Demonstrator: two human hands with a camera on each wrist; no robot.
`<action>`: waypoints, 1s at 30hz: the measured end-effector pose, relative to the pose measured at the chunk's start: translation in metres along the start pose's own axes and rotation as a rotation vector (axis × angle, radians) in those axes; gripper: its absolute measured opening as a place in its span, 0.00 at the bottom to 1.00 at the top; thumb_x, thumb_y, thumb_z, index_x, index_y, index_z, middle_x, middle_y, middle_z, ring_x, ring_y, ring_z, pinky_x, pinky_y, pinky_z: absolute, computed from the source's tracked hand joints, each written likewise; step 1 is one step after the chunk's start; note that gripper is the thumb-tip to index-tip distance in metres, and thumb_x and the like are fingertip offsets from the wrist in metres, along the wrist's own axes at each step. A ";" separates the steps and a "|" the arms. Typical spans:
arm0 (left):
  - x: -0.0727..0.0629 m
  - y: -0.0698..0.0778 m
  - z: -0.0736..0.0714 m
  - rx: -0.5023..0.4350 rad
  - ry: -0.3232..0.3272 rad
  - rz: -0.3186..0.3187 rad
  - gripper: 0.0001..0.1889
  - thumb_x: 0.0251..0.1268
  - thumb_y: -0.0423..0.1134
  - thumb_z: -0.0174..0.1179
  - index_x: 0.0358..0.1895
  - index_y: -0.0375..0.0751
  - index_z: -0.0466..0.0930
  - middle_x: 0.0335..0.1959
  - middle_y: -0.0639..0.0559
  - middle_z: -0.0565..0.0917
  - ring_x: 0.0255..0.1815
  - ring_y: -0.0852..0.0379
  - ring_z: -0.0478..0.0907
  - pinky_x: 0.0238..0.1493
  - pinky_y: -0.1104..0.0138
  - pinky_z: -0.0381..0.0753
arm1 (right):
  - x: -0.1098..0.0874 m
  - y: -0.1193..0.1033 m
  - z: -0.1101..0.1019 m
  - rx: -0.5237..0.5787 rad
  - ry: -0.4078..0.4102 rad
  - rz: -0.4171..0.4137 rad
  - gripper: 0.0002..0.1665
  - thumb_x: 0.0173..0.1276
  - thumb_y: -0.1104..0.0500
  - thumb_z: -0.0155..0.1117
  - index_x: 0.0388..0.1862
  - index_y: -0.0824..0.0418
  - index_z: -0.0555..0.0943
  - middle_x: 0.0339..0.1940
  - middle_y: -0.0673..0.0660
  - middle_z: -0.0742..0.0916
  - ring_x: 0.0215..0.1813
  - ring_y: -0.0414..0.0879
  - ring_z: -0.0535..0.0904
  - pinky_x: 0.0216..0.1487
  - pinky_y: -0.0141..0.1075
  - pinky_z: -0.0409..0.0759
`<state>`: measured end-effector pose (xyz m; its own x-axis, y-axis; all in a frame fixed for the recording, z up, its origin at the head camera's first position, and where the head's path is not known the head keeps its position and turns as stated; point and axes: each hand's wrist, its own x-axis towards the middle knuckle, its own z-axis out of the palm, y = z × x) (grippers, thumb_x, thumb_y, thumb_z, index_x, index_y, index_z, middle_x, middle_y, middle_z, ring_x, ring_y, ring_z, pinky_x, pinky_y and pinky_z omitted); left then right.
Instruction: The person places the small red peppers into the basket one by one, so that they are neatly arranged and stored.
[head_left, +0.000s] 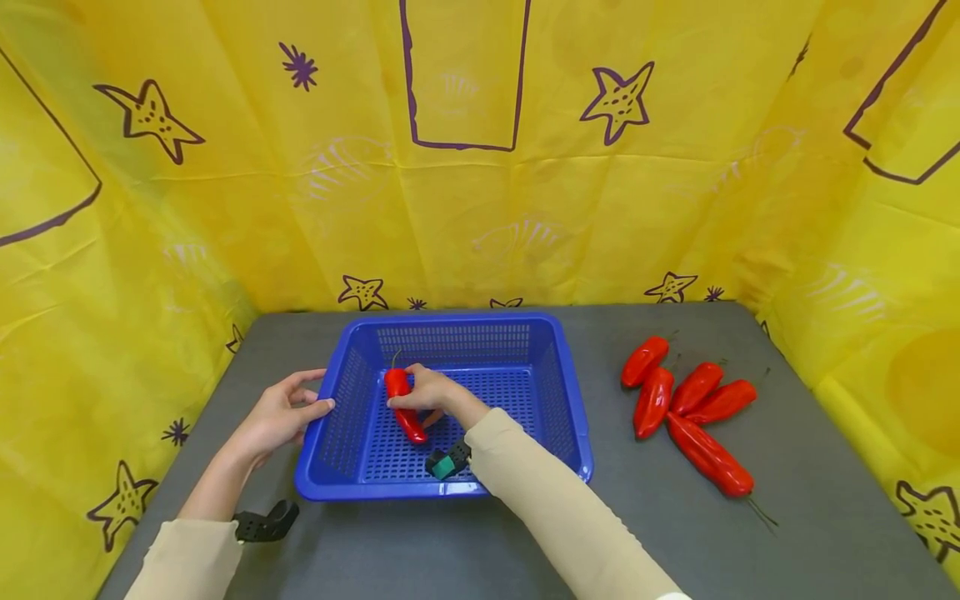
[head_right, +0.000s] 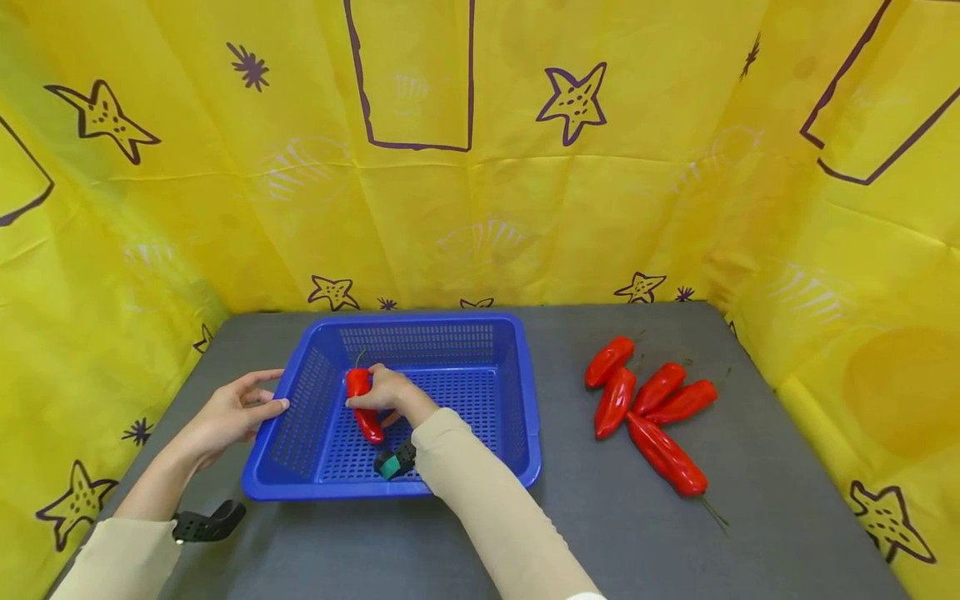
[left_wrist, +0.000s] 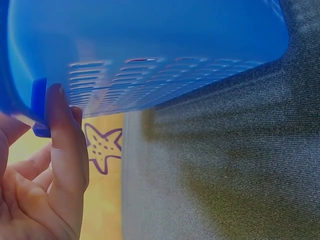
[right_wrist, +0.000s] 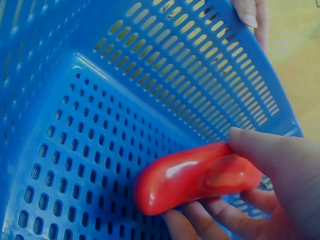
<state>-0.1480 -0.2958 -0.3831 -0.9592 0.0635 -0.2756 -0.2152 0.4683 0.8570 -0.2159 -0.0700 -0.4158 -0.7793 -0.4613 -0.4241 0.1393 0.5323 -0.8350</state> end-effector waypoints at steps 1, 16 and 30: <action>0.000 0.000 0.000 -0.001 -0.001 0.000 0.36 0.63 0.42 0.58 0.69 0.37 0.51 0.42 0.35 0.76 0.30 0.51 0.82 0.32 0.54 0.83 | 0.001 0.000 0.001 -0.003 -0.001 0.003 0.42 0.59 0.54 0.66 0.68 0.61 0.57 0.47 0.60 0.77 0.38 0.50 0.78 0.32 0.46 0.83; 0.001 0.000 0.001 -0.004 0.001 -0.004 0.36 0.63 0.42 0.58 0.70 0.38 0.51 0.42 0.34 0.76 0.29 0.50 0.82 0.29 0.56 0.84 | 0.005 -0.003 0.011 -0.016 -0.031 0.055 0.40 0.58 0.54 0.67 0.65 0.59 0.57 0.42 0.59 0.76 0.38 0.50 0.77 0.33 0.44 0.83; 0.000 -0.001 0.001 0.005 0.011 -0.006 0.36 0.63 0.43 0.58 0.70 0.39 0.51 0.43 0.34 0.75 0.29 0.50 0.82 0.30 0.56 0.84 | 0.008 -0.004 0.016 -0.086 -0.022 0.063 0.38 0.58 0.52 0.67 0.63 0.58 0.59 0.41 0.57 0.75 0.38 0.50 0.77 0.31 0.42 0.83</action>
<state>-0.1478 -0.2950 -0.3848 -0.9599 0.0512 -0.2757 -0.2198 0.4730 0.8532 -0.2130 -0.0871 -0.4214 -0.7569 -0.4398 -0.4835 0.1340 0.6196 -0.7734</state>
